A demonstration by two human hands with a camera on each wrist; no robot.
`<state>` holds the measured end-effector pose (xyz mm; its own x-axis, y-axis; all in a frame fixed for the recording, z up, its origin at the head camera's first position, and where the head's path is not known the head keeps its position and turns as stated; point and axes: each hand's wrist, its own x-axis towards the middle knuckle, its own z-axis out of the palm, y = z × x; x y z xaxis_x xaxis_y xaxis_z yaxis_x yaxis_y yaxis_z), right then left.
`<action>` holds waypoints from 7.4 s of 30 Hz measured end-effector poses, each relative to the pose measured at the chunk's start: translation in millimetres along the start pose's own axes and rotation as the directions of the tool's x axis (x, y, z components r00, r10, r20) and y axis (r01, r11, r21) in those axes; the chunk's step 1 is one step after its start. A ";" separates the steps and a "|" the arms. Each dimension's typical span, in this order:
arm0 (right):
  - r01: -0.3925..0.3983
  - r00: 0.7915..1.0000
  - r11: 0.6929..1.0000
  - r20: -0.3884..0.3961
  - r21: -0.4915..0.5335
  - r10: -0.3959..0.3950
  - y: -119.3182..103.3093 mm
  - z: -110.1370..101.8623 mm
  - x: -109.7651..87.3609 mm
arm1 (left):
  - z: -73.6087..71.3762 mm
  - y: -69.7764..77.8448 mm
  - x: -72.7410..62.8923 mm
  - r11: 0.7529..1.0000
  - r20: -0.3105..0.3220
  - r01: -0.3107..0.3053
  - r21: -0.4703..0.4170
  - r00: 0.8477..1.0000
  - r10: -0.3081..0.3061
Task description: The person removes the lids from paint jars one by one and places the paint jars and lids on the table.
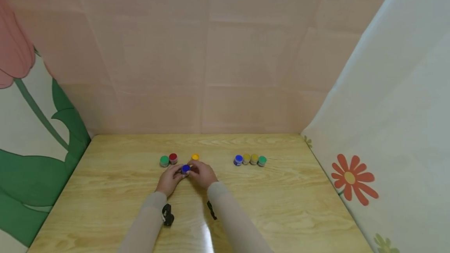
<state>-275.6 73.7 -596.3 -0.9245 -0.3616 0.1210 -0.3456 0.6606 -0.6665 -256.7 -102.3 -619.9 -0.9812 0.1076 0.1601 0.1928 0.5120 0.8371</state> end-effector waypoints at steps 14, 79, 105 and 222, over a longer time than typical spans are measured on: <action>-0.028 0.998 0.998 -0.056 0.062 0.032 1.6 8.0 -3.7 | -1.7 3.0 -5.1 1.000 0.008 0.017 0.001 1.000 -0.017; -0.090 0.996 0.987 -0.013 0.134 0.093 6.3 1.6 0.0 | 6.2 -7.4 5.6 0.998 0.014 0.021 -0.053 1.000 -0.020; -0.026 0.999 0.994 -0.021 0.106 0.029 4.5 4.4 -1.0 | 2.7 -6.1 -0.2 0.998 0.000 0.032 -0.055 0.999 -0.032; -0.091 0.995 0.986 0.042 0.141 0.086 4.0 -2.4 0.3 | 2.0 -2.7 3.6 0.999 0.018 0.013 -0.049 1.000 -0.012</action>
<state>-277.6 77.9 -597.2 -0.9431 -0.3311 0.0320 -0.2337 0.5911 -0.7720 -260.7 -101.6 -622.6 -0.9832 0.1164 0.1408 0.1795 0.4714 0.8635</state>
